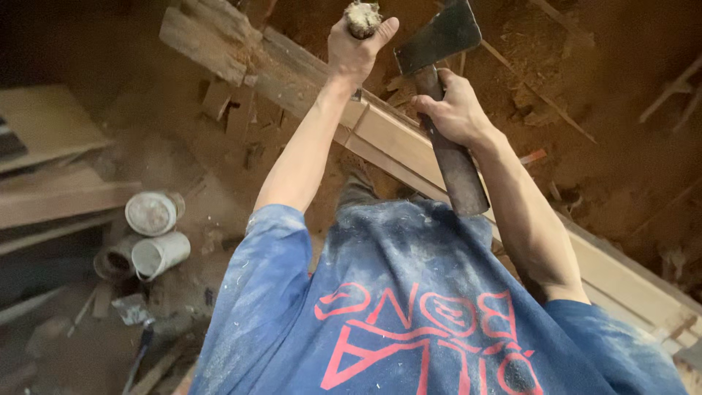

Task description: The person uses a chisel and axe to carve notches into a wooden plank, then smooths the carved areas with an angle grinder. The person repeatedly strikes the chisel with the axe to remove wood and later grinds the surface to refine the shape.

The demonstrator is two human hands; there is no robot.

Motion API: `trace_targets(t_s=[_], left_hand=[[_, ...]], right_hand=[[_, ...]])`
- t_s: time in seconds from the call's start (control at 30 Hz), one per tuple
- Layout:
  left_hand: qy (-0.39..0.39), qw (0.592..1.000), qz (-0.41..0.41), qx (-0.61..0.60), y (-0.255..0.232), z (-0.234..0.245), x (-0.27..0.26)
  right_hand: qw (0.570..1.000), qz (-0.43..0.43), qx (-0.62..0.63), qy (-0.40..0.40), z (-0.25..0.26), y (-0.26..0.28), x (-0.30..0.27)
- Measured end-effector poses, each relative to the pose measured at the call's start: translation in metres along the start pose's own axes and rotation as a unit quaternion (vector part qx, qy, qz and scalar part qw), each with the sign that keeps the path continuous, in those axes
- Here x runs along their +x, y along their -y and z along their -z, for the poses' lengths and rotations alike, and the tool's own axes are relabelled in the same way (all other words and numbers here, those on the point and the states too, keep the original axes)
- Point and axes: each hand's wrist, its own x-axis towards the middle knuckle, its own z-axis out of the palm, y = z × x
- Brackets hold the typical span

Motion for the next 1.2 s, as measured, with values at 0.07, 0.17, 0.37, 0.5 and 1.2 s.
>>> trace_targets(t_s=[0.07,0.17,0.37,0.5,1.2], left_hand=[[0.029,1.0,-0.005,-0.007,0.006,-0.006,0.008],[0.048,0.995,0.036,-0.077,0.012,-0.007,0.013],[0.085,0.993,0.053,-0.062,0.017,-0.01,0.021],[0.098,0.993,0.024,-0.059,0.019,-0.018,0.02],[0.085,0.994,-0.065,-0.036,0.031,-0.045,-0.003]], right_hand=[[1.0,-0.004,-0.009,-0.023,-0.003,0.008,0.005],[0.997,-0.031,-0.048,-0.051,-0.008,0.025,0.01],[0.991,-0.058,-0.081,-0.09,-0.002,0.049,0.009],[0.99,-0.07,-0.055,-0.113,0.01,0.057,0.012],[0.974,-0.064,-0.211,0.054,0.035,0.08,0.054]])
